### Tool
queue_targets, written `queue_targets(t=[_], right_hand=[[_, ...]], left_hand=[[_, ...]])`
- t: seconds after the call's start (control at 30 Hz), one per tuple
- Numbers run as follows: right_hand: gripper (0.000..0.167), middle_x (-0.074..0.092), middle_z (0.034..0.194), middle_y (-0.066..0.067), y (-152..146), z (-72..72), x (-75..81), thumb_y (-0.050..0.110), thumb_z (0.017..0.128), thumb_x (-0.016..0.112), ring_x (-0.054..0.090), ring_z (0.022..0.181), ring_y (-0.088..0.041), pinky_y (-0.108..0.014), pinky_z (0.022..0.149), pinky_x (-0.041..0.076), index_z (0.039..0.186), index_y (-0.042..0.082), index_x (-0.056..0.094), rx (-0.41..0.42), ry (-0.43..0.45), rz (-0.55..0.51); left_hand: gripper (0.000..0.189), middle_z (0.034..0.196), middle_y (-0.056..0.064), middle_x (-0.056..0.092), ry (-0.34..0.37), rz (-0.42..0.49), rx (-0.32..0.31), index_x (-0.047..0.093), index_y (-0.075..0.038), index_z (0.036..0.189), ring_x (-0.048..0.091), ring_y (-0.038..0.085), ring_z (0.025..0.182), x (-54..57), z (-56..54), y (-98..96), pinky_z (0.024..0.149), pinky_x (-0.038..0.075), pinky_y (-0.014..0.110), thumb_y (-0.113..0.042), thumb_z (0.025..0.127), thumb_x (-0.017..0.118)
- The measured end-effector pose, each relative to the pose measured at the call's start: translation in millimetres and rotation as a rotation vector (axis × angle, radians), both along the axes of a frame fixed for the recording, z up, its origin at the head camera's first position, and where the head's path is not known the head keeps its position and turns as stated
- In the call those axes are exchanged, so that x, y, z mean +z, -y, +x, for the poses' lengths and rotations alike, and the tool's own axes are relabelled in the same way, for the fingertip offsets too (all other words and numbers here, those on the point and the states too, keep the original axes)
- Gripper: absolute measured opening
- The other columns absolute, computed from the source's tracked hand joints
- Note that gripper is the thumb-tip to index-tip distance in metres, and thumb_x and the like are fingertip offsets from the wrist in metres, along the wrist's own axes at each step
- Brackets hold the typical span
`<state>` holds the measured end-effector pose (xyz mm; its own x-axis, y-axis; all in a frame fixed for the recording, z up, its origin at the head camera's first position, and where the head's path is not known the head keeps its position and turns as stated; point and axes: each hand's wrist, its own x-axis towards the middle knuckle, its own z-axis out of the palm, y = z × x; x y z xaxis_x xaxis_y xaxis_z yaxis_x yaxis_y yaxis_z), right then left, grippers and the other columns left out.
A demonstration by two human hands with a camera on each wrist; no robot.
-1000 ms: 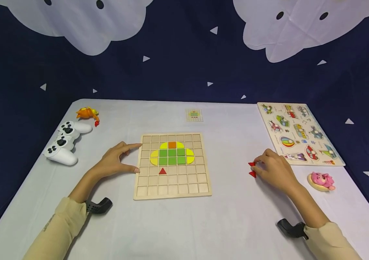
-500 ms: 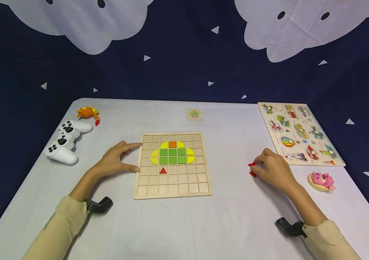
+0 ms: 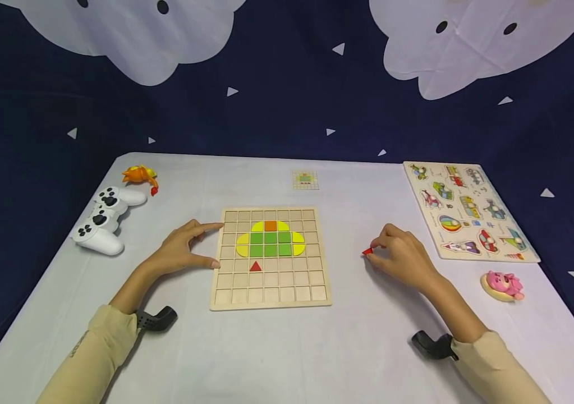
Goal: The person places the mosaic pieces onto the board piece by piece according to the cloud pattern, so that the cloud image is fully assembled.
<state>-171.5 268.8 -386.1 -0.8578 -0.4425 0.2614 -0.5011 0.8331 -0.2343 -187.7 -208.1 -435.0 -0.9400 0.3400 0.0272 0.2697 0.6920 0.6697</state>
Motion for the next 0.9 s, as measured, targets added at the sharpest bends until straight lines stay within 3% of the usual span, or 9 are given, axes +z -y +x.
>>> queue_targets(t=[0.27, 0.9], right_hand=[[0.014, 0.054, 0.081, 0.002, 35, -4.8, -8.5, 0.012, 0.073, 0.084, 0.042, 0.067, -0.008, -0.029, 0.06, 0.039, 0.083, 0.008, 0.076, 0.115, -0.03, -0.009], [0.011, 0.056, 0.085, 0.004, 118, -8.2, -7.6, 0.02, 0.078, 0.082, 0.048, 0.075, -0.009, -0.033, 0.073, 0.041, 0.085, 0.014, 0.077, 0.282, 0.059, -0.032]], left_hand=[[0.088, 0.089, 0.002, 0.044, 0.008, 0.005, 0.002, 0.055, -0.024, 0.143, 0.038, 0.018, 0.077, -1.3, -0.2, 0.8, 0.069, 0.029, 0.033, -0.046, 0.065, 0.09], [0.088, 0.088, 0.002, 0.043, -0.016, 0.011, -0.006, 0.056, -0.024, 0.142, 0.036, 0.017, 0.076, -1.1, 0.5, 0.5, 0.068, 0.028, 0.032, -0.046, 0.064, 0.09]])
